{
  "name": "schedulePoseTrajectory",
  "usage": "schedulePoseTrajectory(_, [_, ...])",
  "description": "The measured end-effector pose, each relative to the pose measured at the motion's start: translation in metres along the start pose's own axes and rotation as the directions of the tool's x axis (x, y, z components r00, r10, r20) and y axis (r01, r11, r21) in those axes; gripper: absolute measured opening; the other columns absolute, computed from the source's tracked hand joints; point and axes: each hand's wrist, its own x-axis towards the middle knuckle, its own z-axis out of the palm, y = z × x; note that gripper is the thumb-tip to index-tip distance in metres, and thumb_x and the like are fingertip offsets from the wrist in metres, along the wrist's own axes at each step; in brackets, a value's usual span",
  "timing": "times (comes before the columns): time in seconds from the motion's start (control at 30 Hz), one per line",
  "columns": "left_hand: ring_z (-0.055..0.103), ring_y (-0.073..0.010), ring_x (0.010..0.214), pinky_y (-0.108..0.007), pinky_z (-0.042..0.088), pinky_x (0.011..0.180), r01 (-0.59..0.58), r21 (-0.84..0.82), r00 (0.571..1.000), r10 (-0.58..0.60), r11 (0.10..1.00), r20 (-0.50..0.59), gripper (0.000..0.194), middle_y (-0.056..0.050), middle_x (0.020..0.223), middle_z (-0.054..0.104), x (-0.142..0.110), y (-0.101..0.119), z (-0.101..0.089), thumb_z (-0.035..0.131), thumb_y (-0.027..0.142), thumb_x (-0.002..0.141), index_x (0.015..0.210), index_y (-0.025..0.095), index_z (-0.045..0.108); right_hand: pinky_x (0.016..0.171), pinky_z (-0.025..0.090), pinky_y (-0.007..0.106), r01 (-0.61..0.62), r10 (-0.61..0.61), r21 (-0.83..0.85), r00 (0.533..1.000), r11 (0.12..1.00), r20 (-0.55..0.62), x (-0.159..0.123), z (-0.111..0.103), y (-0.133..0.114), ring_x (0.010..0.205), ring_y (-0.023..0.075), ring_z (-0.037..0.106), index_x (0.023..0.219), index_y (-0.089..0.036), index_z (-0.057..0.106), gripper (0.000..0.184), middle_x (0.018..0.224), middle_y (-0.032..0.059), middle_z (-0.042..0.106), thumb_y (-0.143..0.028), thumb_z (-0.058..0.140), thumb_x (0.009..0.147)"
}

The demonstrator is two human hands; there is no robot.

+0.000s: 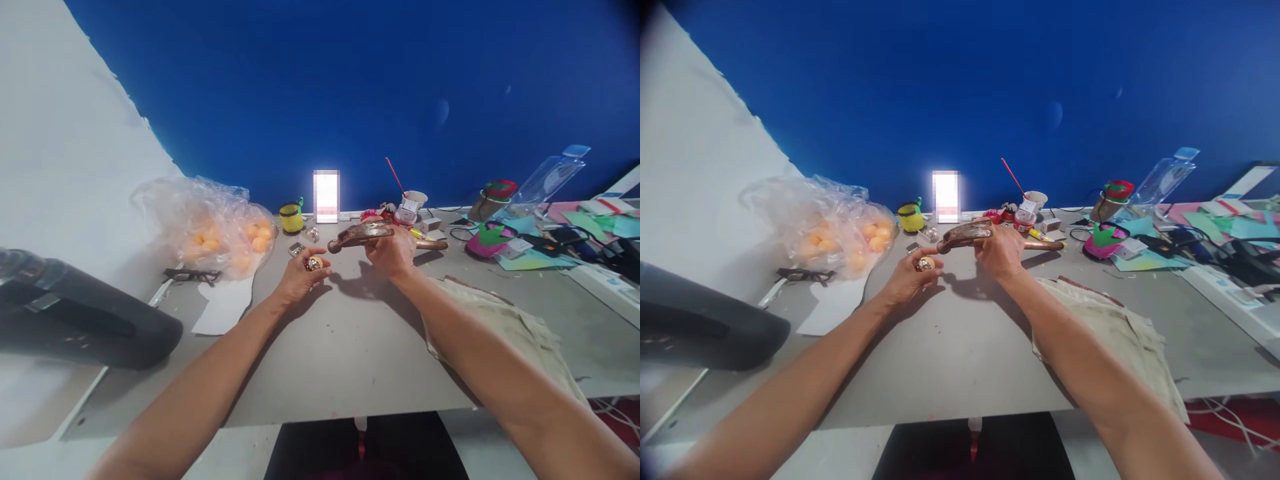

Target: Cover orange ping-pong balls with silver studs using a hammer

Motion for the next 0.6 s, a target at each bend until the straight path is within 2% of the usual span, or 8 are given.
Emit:
schedulePoseTrajectory(0.13, [0.053, -0.0085, 0.053, -0.022, 0.041, 0.048, 0.015, 0.011, 1.000, -0.015, 1.000, -0.015, 0.047, 0.005, 0.073, 0.061, 0.000, -0.004, 0.002, 0.086, 0.022, 0.061, 0.101, 0.020, 0.062, 0.079, 0.043, 0.035, 0.102, -0.108, 0.083, 0.991, 0.991, 0.078, -0.009, -0.005, -0.012, 0.087, 0.0285, 0.068, 0.116, -0.017, 0.075, 0.035, 0.091, 0.0126, 0.077, -0.025, 0.058, 0.087])
schedulePoseTrajectory(0.23, [0.050, -0.0076, 0.051, -0.022, 0.036, 0.046, 0.017, -0.034, 1.000, -0.017, 0.999, 0.014, 0.045, 0.006, 0.071, 0.057, -0.001, -0.006, 0.005, 0.086, 0.021, 0.060, 0.094, 0.020, 0.058, 0.080, 0.041, 0.035, 0.176, -0.195, 0.144, 0.971, 0.974, 0.137, -0.014, -0.012, -0.021, 0.088, 0.0283, 0.067, 0.125, -0.020, 0.073, 0.041, 0.094, 0.0115, 0.078, -0.022, 0.060, 0.085])
schedulePoseTrajectory(0.4, [0.048, -0.0072, 0.053, -0.021, 0.036, 0.046, 0.003, -0.084, 1.000, 0.000, 0.996, 0.029, 0.048, 0.006, 0.072, 0.057, -0.002, -0.005, 0.006, 0.087, 0.022, 0.060, 0.098, 0.019, 0.058, 0.083, 0.038, 0.035, 0.150, -0.164, 0.159, 0.983, 0.976, 0.079, -0.012, -0.023, -0.022, 0.095, 0.0282, 0.067, 0.124, -0.021, 0.073, 0.038, 0.102, 0.0118, 0.078, -0.024, 0.055, 0.091])
schedulePoseTrajectory(0.5, [0.049, -0.0074, 0.051, -0.021, 0.036, 0.045, 0.017, -0.067, 1.000, -0.016, 0.998, 0.019, 0.047, 0.005, 0.070, 0.058, -0.003, -0.005, 0.006, 0.088, 0.022, 0.059, 0.095, 0.019, 0.058, 0.081, 0.038, 0.036, 0.143, -0.159, 0.130, 0.980, 0.981, 0.121, -0.013, -0.021, -0.024, 0.091, 0.0284, 0.068, 0.121, -0.022, 0.074, 0.036, 0.096, 0.0116, 0.078, -0.025, 0.055, 0.091])
schedulePoseTrajectory(0.6, [0.043, -0.0058, 0.043, -0.021, 0.030, 0.042, 0.034, -0.098, 0.999, -0.030, 0.995, 0.042, 0.045, 0.008, 0.061, 0.053, -0.002, -0.006, 0.006, 0.089, 0.026, 0.060, 0.089, 0.019, 0.056, 0.079, 0.038, 0.036, 0.180, -0.196, 0.107, 0.967, 0.978, 0.161, -0.012, -0.017, -0.024, 0.089, 0.0284, 0.068, 0.119, -0.022, 0.074, 0.035, 0.094, 0.0111, 0.079, -0.022, 0.056, 0.089])
